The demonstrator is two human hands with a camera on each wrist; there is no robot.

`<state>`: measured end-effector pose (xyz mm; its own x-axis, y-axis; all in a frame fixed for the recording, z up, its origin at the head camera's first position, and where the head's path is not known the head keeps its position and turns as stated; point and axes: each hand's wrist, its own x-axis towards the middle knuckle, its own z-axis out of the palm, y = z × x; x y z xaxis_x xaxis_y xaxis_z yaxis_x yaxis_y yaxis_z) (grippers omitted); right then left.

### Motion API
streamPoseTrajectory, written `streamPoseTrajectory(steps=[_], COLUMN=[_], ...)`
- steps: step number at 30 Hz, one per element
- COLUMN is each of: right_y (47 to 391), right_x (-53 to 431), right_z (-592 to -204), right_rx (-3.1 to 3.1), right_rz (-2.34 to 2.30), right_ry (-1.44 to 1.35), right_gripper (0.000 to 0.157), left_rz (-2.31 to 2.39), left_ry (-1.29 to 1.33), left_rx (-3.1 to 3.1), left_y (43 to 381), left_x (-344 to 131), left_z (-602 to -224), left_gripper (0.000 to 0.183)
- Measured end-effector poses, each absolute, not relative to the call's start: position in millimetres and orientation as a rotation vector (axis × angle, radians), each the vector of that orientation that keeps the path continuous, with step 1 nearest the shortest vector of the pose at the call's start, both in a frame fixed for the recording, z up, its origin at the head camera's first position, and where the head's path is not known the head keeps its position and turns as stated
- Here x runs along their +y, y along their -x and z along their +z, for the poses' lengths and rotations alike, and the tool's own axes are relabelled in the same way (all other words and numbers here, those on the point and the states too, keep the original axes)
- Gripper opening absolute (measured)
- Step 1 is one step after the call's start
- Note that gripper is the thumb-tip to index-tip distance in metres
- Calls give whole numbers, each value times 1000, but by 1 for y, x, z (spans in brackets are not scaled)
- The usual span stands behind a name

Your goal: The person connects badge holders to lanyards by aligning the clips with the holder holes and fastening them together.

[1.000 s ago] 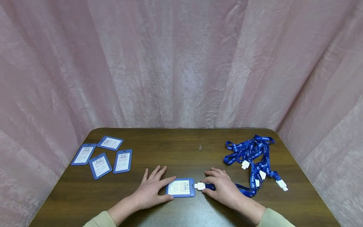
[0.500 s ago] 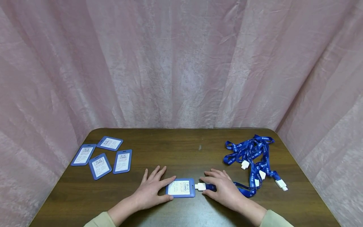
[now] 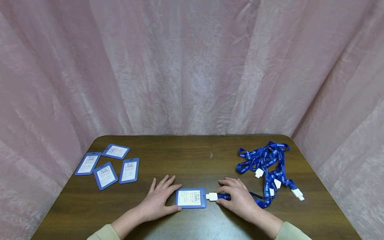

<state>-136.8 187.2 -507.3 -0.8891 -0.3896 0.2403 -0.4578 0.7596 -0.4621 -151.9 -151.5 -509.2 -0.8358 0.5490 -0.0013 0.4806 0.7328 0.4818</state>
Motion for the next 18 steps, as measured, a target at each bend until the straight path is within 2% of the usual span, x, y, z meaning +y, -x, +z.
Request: streamPoseTrajectory(steps=[7,18], right_y=[137,136], right_x=[187,186], right_z=[-505,-510], right_rx=[-2802,-2811], right_rz=[820,812], right_ry=[-692,-715], right_gripper=[19,22], left_rz=[710,753], left_ry=[-853,-851], left_rx=[2796,2809], left_y=[152,151], left_x=[-151,-151], left_z=[-507,-511], left_gripper=[71,68])
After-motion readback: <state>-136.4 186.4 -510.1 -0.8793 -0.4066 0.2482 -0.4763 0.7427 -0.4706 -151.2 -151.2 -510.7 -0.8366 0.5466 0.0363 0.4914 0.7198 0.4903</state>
